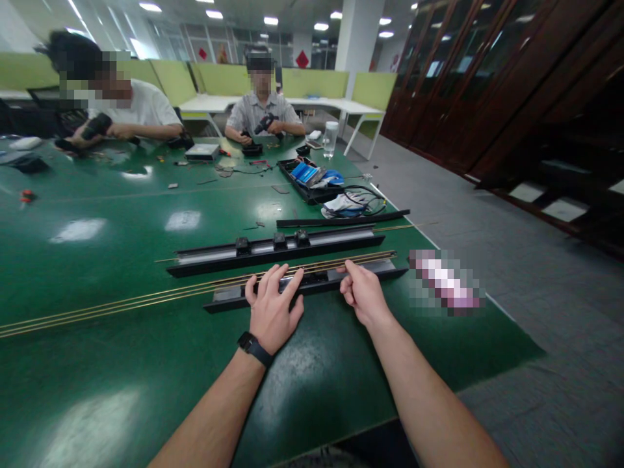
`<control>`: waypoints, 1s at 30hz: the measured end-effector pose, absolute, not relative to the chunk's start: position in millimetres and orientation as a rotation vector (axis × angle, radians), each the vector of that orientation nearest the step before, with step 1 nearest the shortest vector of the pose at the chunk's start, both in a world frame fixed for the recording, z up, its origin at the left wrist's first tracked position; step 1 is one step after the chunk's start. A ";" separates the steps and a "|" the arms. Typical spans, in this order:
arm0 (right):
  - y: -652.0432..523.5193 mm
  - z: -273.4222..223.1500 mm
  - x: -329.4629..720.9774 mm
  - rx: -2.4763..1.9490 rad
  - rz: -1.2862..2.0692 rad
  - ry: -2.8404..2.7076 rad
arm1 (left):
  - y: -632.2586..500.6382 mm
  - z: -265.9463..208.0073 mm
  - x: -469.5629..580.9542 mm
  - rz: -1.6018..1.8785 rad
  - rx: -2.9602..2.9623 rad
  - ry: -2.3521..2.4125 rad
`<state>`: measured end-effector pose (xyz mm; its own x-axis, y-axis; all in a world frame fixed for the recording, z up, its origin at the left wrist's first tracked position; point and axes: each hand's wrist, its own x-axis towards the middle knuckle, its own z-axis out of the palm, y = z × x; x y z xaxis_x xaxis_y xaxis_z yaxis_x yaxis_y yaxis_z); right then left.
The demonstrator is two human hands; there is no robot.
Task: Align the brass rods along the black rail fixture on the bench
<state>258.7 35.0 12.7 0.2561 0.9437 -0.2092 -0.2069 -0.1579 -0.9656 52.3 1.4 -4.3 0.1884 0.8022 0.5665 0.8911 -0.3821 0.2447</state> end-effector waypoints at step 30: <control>33.2 14.6 259.0 -1.302 1.233 -0.751 | 0.3 0.2 53.4 -0.940 -2.305 -1.689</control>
<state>259.0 33.2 14.6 0.2468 0.9438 -0.2199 -0.2376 -0.1610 -0.9579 53.4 0.3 0.2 0.1778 0.8149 0.5517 0.8982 -0.3634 0.2474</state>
